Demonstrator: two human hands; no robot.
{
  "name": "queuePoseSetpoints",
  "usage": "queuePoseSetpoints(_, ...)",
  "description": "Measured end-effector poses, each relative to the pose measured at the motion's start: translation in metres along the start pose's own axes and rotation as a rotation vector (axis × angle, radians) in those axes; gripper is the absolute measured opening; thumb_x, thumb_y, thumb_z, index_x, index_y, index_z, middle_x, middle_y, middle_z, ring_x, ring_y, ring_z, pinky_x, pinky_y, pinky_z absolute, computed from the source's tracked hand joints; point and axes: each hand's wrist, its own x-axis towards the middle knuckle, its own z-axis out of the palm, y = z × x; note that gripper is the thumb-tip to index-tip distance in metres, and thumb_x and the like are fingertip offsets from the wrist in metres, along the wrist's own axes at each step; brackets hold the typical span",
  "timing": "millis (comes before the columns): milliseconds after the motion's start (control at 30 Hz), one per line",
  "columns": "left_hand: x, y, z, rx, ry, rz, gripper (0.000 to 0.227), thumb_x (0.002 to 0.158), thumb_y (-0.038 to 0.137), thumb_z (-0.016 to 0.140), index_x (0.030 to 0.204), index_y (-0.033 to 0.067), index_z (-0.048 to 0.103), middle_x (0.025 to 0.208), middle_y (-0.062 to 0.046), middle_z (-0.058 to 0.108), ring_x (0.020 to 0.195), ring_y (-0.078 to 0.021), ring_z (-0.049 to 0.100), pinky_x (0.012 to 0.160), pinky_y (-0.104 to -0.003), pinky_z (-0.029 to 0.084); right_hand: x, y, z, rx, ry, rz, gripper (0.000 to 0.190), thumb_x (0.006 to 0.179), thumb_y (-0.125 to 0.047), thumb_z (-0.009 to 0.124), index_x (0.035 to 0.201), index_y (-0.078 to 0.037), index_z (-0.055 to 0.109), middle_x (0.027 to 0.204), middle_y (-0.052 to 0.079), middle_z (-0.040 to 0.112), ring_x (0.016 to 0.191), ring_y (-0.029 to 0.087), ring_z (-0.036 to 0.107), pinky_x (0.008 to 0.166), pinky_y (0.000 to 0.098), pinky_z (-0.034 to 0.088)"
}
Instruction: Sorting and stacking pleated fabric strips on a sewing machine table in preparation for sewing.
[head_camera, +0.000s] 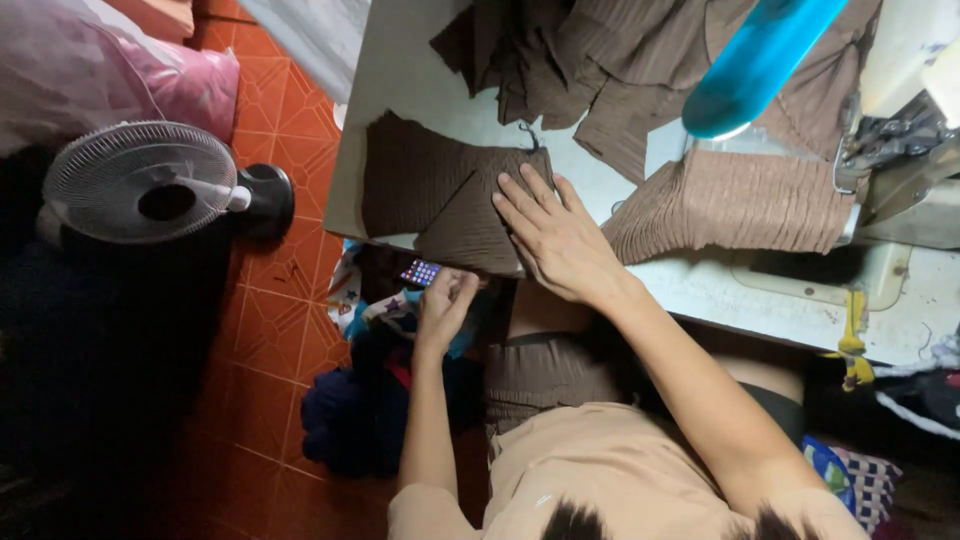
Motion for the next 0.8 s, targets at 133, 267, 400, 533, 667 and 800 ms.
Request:
queuePoseSetpoints(133, 0.005, 0.033, 0.006, 0.406, 0.228, -0.017, 0.045, 0.079, 0.047, 0.053, 0.066, 0.0043, 0.055, 0.064, -0.017, 0.058, 0.071, -0.0348, 0.058, 0.064, -0.041, 0.044, 0.003, 0.003, 0.000, -0.029, 0.009, -0.020, 0.037, 0.085, -0.015, 0.037, 0.119, -0.001, 0.043, 0.128, 0.015, 0.040, 0.120, 0.034, 0.032, 0.093, 0.0456, 0.025)
queuePoseSetpoints(267, -0.001, 0.052, 0.010, -0.307, 0.221, 0.025, 0.029, 0.085, 0.028, 0.050, 0.067, 0.0059, 0.057, 0.059, -0.009, 0.062, 0.053, -0.0153, 0.061, 0.055, -0.025, 0.050, -0.001, 0.004, 0.003, -0.052, -0.007, -0.013, 0.039, 0.084, -0.016, 0.039, 0.121, -0.003, 0.042, 0.128, 0.014, 0.039, 0.120, 0.034, 0.031, 0.093, 0.0454, 0.025)
queuePoseSetpoints(400, 0.013, 0.110, -0.021, -0.977, 0.173, 0.116, 0.015, 0.084, 0.027, 0.051, 0.092, 0.0164, 0.058, 0.100, -0.002, 0.057, 0.091, -0.0225, 0.054, 0.074, -0.029, 0.046, -0.002, 0.006, 0.008, -0.047, -0.035, -0.011, 0.042, 0.084, -0.017, 0.037, 0.123, -0.004, 0.040, 0.130, 0.014, 0.037, 0.122, 0.033, 0.029, 0.094, 0.0459, 0.024)
queuePoseSetpoints(533, 0.032, 0.134, -0.012, -0.418, 0.394, 0.468, 0.035, 0.093, 0.026, 0.042, 0.120, 0.0039, 0.039, 0.132, -0.016, 0.030, 0.121, -0.0334, 0.032, 0.098, -0.046, 0.029, -0.001, 0.007, 0.006, -0.052, -0.016, -0.018, 0.041, 0.085, -0.019, 0.038, 0.123, -0.003, 0.039, 0.130, 0.015, 0.036, 0.122, 0.033, 0.029, 0.094, 0.0469, 0.024)
queuePoseSetpoints(667, 0.029, 0.141, 0.017, 0.510, 0.395, 0.884, 0.037, 0.095, 0.026, 0.030, 0.127, 0.0089, 0.035, 0.134, -0.017, 0.025, 0.124, -0.0328, 0.025, 0.101, -0.045, 0.024, -0.001, 0.005, 0.008, -0.049, 0.000, 0.025, 0.041, 0.085, -0.022, 0.040, 0.122, -0.005, 0.040, 0.130, 0.014, 0.037, 0.122, 0.033, 0.029, 0.094, 0.0473, 0.025)
queuePoseSetpoints(800, 0.020, 0.138, 0.030, 1.074, 0.170, 0.900, 0.038, 0.092, 0.023, 0.032, 0.126, 0.0078, 0.039, 0.131, -0.014, 0.033, 0.122, -0.0330, 0.028, 0.094, -0.052, 0.025, -0.013, -0.006, -0.013, 0.000, 0.323, -0.027, 0.027, 0.086, -0.009, 0.043, 0.110, -0.002, 0.051, 0.119, 0.017, 0.046, 0.111, 0.034, 0.043, 0.088, 0.0442, 0.034)
